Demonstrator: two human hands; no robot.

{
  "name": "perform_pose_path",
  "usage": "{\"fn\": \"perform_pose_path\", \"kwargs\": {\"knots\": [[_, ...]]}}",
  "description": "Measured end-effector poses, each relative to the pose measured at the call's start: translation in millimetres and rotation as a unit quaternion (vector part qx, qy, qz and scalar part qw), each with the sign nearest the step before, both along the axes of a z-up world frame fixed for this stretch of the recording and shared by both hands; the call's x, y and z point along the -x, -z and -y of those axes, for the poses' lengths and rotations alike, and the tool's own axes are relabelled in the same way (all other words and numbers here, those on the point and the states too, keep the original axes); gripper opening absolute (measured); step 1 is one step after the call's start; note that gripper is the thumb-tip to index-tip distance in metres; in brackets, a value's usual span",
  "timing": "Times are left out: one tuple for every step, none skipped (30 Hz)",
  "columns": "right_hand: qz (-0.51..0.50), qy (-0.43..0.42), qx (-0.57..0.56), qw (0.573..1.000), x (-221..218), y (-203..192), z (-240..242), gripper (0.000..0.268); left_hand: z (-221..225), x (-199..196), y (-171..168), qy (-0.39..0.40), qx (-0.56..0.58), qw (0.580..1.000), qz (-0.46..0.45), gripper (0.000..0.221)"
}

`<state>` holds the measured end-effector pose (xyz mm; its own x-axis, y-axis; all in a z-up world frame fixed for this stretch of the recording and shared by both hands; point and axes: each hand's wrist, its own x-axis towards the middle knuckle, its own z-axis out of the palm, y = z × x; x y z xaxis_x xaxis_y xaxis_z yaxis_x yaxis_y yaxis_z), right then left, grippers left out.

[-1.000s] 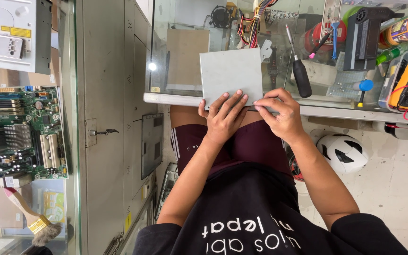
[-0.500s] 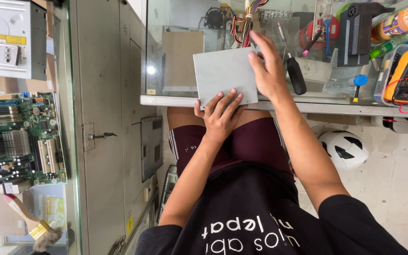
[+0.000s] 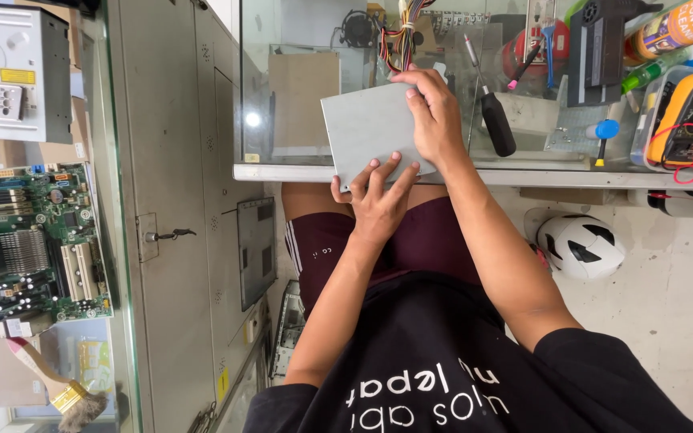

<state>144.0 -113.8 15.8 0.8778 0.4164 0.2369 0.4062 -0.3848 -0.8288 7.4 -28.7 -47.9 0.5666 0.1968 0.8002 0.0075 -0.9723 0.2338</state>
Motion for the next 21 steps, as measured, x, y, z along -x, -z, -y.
{"fn": "perform_pose_path", "kwargs": {"knots": [[-0.002, 0.003, -0.011, 1.000, 1, 1, 1, 0.034, -1, 1, 1, 0.010, -0.003, 1.000, 0.000, 0.012], [-0.004, 0.005, -0.023, 1.000, 2, 1, 1, 0.035, -2, 2, 1, 0.017, -0.007, 1.000, 0.000, 0.014], [-0.004, 0.005, -0.024, 1.000, 4, 1, 1, 0.035, -3, 2, 3, 0.017, -0.008, 1.000, -0.001, 0.014], [-0.001, 0.010, -0.027, 1.000, 4, 0, 1, 0.035, -4, 2, 5, 0.025, -0.016, 1.000, 0.006, 0.018], [0.003, 0.016, -0.030, 0.999, 5, 0, 1, 0.035, -5, 1, 7, 0.032, -0.023, 0.999, 0.013, 0.024], [0.002, 0.017, -0.031, 0.999, 6, 0, 1, 0.035, -6, 2, 8, 0.033, -0.024, 0.999, 0.013, 0.024], [0.001, 0.019, -0.031, 0.999, 6, -1, 1, 0.034, -6, 2, 10, 0.037, -0.027, 0.999, 0.012, 0.026], [0.001, 0.022, -0.030, 0.999, 5, -1, 1, 0.033, -6, 2, 11, 0.042, -0.030, 0.999, 0.012, 0.027], [0.002, 0.025, -0.031, 0.999, 5, 0, 1, 0.033, -6, 2, 11, 0.046, -0.031, 0.998, 0.012, 0.027], [-0.001, 0.027, -0.031, 0.999, 5, 1, 1, 0.032, -6, 2, 11, 0.042, -0.030, 0.999, 0.014, 0.023], [-0.004, 0.028, -0.031, 0.999, 5, 2, 1, 0.032, -6, 1, 10, 0.039, -0.029, 0.999, 0.015, 0.018], [-0.003, 0.031, -0.032, 0.999, 5, 1, 1, 0.032, -6, 2, 11, 0.041, -0.030, 0.999, 0.016, 0.018], [-0.010, 0.031, -0.034, 0.999, 5, -1, 1, 0.032, -6, 3, 11, 0.040, -0.030, 0.999, 0.003, 0.017], [-0.019, 0.031, -0.036, 0.999, 6, -2, 0, 0.032, -6, 4, 12, 0.038, -0.030, 0.999, -0.012, 0.015], [-0.018, 0.033, -0.037, 0.999, 6, -1, 1, 0.032, -6, 3, 11, 0.040, -0.031, 0.999, -0.011, 0.015], [-0.020, 0.034, -0.038, 0.999, 6, 0, 1, 0.032, -6, 3, 11, 0.035, -0.034, 0.999, -0.005, 0.015], [-0.021, 0.034, -0.039, 0.998, 6, 1, 1, 0.031, -6, 2, 10, 0.030, -0.038, 0.999, 0.001, 0.015], [-0.021, 0.035, -0.039, 0.998, 5, 1, 1, 0.031, -7, 2, 10, 0.031, -0.038, 0.999, 0.002, 0.015], [-0.019, 0.033, -0.039, 0.999, 5, 2, 1, 0.032, -7, 3, 10, 0.035, -0.036, 0.999, 0.001, 0.015], [-0.018, 0.032, -0.039, 0.999, 5, 2, 2, 0.032, -7, 3, 9, 0.040, -0.033, 0.999, 0.000, 0.014], [-0.018, 0.033, -0.039, 0.999, 5, 2, 2, 0.032, -7, 4, 9, 0.041, -0.034, 0.999, 0.000, 0.014]]}}
